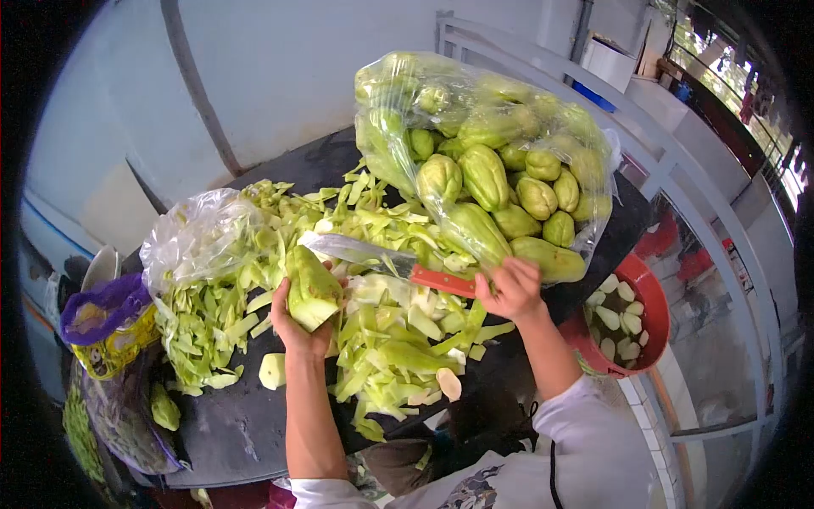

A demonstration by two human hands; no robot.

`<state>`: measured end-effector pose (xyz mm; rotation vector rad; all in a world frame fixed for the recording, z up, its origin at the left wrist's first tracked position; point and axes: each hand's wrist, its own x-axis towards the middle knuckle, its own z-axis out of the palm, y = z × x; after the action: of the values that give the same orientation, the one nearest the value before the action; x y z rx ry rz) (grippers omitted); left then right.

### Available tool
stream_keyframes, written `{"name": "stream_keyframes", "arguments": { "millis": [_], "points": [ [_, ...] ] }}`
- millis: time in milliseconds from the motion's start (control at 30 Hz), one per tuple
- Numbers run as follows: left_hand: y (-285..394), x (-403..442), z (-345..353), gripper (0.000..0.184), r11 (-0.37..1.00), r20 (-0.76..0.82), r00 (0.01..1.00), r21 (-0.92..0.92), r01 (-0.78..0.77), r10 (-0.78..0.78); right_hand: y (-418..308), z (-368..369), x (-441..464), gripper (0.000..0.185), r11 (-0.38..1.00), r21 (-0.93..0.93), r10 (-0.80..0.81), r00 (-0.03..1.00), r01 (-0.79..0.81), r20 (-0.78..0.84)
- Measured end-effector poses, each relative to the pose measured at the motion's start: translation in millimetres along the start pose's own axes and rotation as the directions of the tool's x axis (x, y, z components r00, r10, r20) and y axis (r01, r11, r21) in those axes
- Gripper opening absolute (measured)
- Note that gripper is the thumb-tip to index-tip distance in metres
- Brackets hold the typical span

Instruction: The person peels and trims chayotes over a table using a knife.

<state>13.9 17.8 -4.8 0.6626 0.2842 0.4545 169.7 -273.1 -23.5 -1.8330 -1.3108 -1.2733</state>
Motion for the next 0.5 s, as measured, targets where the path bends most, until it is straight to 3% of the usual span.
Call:
{"name": "stream_keyframes", "arguments": {
  "millis": [133,200,267,367,400,467,500],
  "points": [
    [-1.4,-0.2,1.5,0.058,1.0,0.069,0.998,-0.019,0.014,-0.012,-16.0,-21.4,-31.8,0.022,0.998,0.015,0.069,0.998,-0.068,-0.016],
    [-0.9,-2.0,2.7,0.058,1.0,0.097,0.995,-0.011,0.015,-0.014,-19.7,-27.1,-35.0,0.02,0.985,0.051,0.168,0.979,-0.164,-0.111],
    [-0.1,0.5,-1.7,0.058,1.0,0.112,0.994,-0.011,0.021,-0.02,-20.7,-22.4,-29.6,0.02,0.972,0.076,0.229,0.971,-0.224,-0.067],
    [4.6,-1.9,-0.6,0.056,1.0,0.088,0.996,-0.028,0.01,-0.007,-20.8,-16.0,14.6,0.018,0.927,0.127,0.332,0.929,-0.353,0.16],
    [4.1,-0.7,-2.1,0.056,0.999,0.109,0.994,-0.039,0.011,-0.007,-21.6,-14.1,33.3,0.018,0.929,0.127,0.328,0.931,-0.349,0.161],
    [2.5,3.6,-8.5,0.054,0.999,0.107,0.994,-0.044,-0.003,0.008,-27.1,-5.8,62.4,0.013,0.85,0.196,0.358,0.809,-0.489,0.467],
    [4.0,6.7,-13.1,0.056,0.998,0.078,0.997,-0.049,-0.026,0.03,-33.9,6.2,69.4,0.013,0.856,0.211,0.336,0.816,-0.473,0.47]
  ]
}}
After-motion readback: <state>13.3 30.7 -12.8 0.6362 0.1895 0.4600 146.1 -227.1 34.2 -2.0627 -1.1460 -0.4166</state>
